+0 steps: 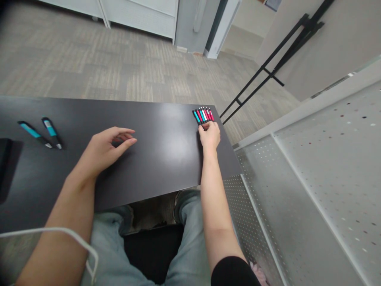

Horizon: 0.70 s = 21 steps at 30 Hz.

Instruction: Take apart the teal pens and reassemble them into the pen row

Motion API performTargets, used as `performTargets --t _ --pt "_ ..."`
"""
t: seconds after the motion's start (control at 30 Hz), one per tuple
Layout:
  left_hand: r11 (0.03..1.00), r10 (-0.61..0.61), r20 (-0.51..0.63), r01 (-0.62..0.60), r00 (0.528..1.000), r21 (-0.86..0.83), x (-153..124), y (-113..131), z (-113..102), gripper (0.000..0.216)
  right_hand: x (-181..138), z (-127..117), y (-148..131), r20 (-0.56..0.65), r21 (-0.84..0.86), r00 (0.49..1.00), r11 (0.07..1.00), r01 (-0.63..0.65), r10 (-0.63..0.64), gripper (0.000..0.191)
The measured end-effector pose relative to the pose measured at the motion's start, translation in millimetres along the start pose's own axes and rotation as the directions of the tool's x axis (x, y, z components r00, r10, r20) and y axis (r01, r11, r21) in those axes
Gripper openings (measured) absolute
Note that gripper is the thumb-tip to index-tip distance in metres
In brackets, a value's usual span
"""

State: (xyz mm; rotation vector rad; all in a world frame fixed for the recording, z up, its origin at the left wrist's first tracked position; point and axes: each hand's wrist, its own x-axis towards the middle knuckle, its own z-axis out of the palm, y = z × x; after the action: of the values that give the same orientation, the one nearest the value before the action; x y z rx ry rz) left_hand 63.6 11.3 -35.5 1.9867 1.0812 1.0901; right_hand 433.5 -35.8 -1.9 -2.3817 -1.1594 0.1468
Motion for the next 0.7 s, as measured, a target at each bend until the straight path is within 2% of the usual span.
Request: performTargets --t 0.2,0.3,0.4,0.5,0.6,0.67,0.7 --pt "1.0 -0.01 0.021 0.01 1.0 -0.008 -1 2 -1 0.031 2 2 2 -0.017 0.0 1.0 1.0 0.001 -0.001 0.005" --pt "1.0 -0.014 0.032 0.014 0.999 -0.026 0 1 0 0.029 3 3 4 -0.05 0.033 0.999 0.999 0.018 -0.016 0.011" --pt "0.999 -0.022 0.045 0.024 0.999 -0.034 0 1 3 0.023 1 2 6 -0.111 0.086 0.991 0.992 0.089 -0.079 0.021" --pt "0.999 -0.046 0.082 0.047 0.996 -0.005 0 7 2 0.017 -2 3 3 -0.224 0.138 0.959 0.968 0.209 -0.175 0.015" --pt "0.995 -0.092 0.148 0.085 0.985 0.058 1 15 1 0.014 -13 6 -25 -0.221 0.239 0.915 0.891 0.387 -0.338 0.016" --pt "0.991 -0.115 0.171 0.1 0.979 0.089 3 18 3 0.014 -29 10 -62 -0.157 0.35 0.883 0.812 0.468 -0.441 0.016" --pt "0.99 -0.116 0.176 0.1 0.977 0.096 4 17 6 0.015 -40 13 -87 -0.122 0.401 0.851 0.759 0.514 -0.511 0.016"
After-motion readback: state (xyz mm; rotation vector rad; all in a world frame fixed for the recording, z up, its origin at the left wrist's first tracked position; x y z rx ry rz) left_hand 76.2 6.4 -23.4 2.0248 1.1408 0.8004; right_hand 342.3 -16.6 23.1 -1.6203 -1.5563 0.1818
